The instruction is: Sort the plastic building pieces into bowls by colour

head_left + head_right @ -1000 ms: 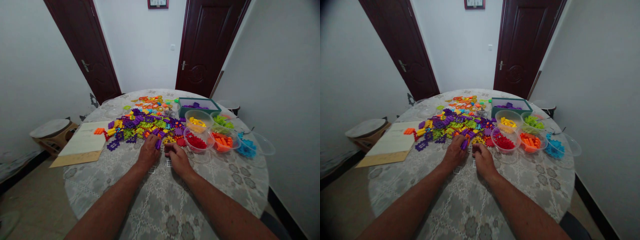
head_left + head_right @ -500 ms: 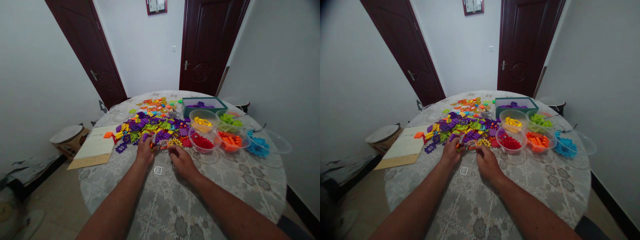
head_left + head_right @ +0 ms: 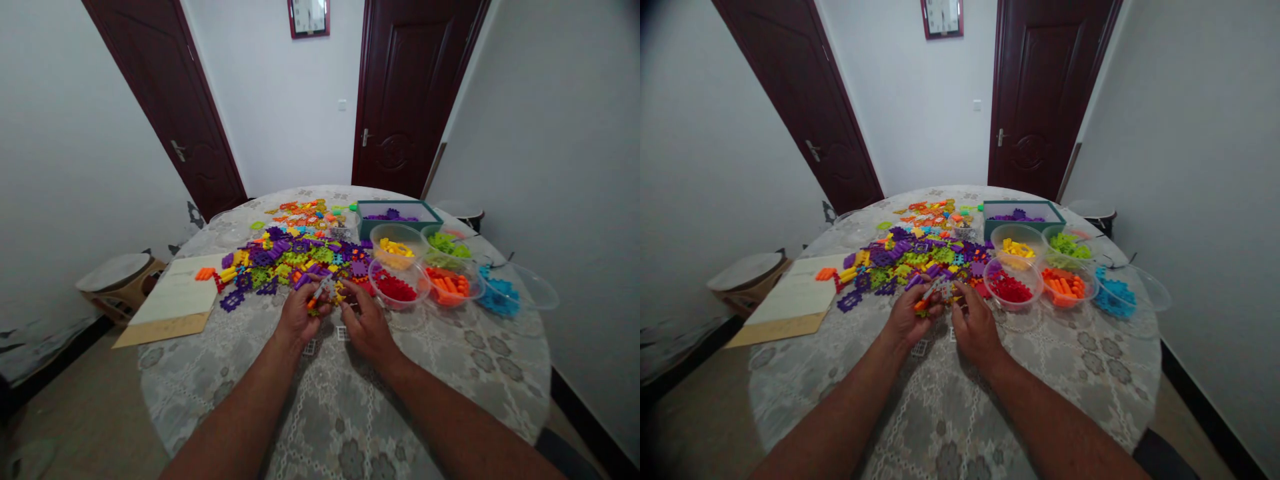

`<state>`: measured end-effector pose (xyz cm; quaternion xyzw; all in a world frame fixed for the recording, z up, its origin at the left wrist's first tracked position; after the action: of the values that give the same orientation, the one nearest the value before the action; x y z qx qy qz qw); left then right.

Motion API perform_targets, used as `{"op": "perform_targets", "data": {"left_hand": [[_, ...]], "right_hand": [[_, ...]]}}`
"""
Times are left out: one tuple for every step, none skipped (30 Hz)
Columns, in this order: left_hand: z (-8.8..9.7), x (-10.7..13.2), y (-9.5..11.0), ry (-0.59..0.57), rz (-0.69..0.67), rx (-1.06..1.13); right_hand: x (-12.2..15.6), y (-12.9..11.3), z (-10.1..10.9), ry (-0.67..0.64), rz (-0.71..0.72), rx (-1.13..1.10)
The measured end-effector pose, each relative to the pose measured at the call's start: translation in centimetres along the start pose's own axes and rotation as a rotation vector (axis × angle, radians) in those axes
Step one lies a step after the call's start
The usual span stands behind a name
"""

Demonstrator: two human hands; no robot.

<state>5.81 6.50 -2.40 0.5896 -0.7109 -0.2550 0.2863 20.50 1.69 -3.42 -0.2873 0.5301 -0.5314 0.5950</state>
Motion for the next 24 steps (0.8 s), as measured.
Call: {"op": "perform_targets", "data": {"left_hand": [[-0.1, 0.3, -0.2, -0.015, 0.011, -0.011], [-0.1, 0.6, -0.4, -0.029, 0.023, -0.031], [-0.1, 0.9, -0.6, -0.041, 0.04, -0.059], [0.0, 1.1, -0.8, -0.05, 0.056, -0.091], [0.2, 1.3, -0.9, -0.052, 0.071, -0.123], [0.3, 1.5, -1.1, -0.049, 0.084, -0.149], [0.5, 1.6, -1.2, -0.042, 0.095, -0.166], [0.6, 1.6, -1.2, -0.034, 0.105, -0.173], [0.6, 1.6, -1.3, -0.03, 0.12, -0.172], [0.6, 1.6, -1.3, -0.03, 0.142, -0.164], [0.6, 1.5, -1.3, -0.032, 0.166, -0.151], [0.6, 1.5, -1.3, -0.034, 0.188, -0.136], [0.5, 1.4, -1.3, -0.035, 0.203, -0.121], [0.5, 1.3, -1.2, -0.028, 0.206, -0.112], [0.5, 1.2, -1.1, -0.028, 0.209, -0.112], [0.4, 1.1, -1.0, -0.034, 0.21, -0.118], [0.3, 1.1, -0.9, -0.043, 0.204, -0.126], [0.2, 1.1, -0.8, -0.057, 0.197, -0.135], [0.1, 1.1, -0.6, -0.068, 0.189, -0.141], [0.0, 1.1, -0.5, -0.079, 0.181, -0.144], [-0.1, 1.2, -0.4, -0.088, 0.175, -0.146], [-0.1, 1.3, -0.3, -0.097, 0.174, -0.148], [-0.2, 1.4, -0.2, -0.103, 0.175, -0.149], [-0.2, 1.4, -0.2, -0.109, 0.177, -0.148]], "right_hand": [[0.1, -0.4, 0.2, 0.003, 0.024, 0.02], [0.2, -0.7, 0.3, 0.001, 0.052, 0.042], [0.3, -1.1, 0.4, -0.004, 0.085, 0.062], [0.3, -1.4, 0.4, -0.016, 0.12, 0.078], [0.3, -1.7, 0.4, -0.036, 0.151, 0.09], [0.3, -2.0, 0.4, -0.063, 0.175, 0.096], [0.2, -2.1, 0.4, -0.088, 0.19, 0.1], [0.2, -2.2, 0.5, -0.102, 0.195, 0.102], [0.0, -2.1, 0.6, -0.101, 0.189, 0.105], [-0.1, -2.1, 0.7, -0.084, 0.177, 0.109], [-0.3, -1.9, 0.9, -0.053, 0.163, 0.114], [-0.4, -1.8, 1.2, -0.019, 0.15, 0.121], [-0.5, -1.7, 1.4, 0.011, 0.14, 0.128], [-0.6, -1.7, 1.6, 0.033, 0.132, 0.135], [-0.7, -1.6, 1.8, 0.048, 0.125, 0.143], [-0.8, -1.7, 1.9, 0.06, 0.117, 0.149], [-0.8, -1.8, 2.1, 0.067, 0.107, 0.154], [-0.9, -2.0, 2.3, 0.074, 0.095, 0.156], [-0.9, -2.2, 2.4, 0.077, 0.082, 0.155], [-1.0, -2.4, 2.6, 0.078, 0.069, 0.151], [-1.0, -2.8, 2.8, 0.078, 0.057, 0.147], [-1.1, -3.1, 3.0, 0.08, 0.047, 0.145], [-1.1, -3.5, 3.3, 0.081, 0.036, 0.145], [-1.2, -3.8, 3.7, 0.079, 0.025, 0.146]]}}
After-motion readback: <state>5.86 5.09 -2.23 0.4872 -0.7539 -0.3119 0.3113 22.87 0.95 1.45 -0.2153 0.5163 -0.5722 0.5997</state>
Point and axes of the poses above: each hand's wrist, its own x-axis away from the middle knuckle, its own z-axis out of the back of the hand, y = z × x, the point moved 4 cm from there along -x, towards the middle knuckle, and after that the axes turned 5 degrees about -z, right-handed, at the moved point
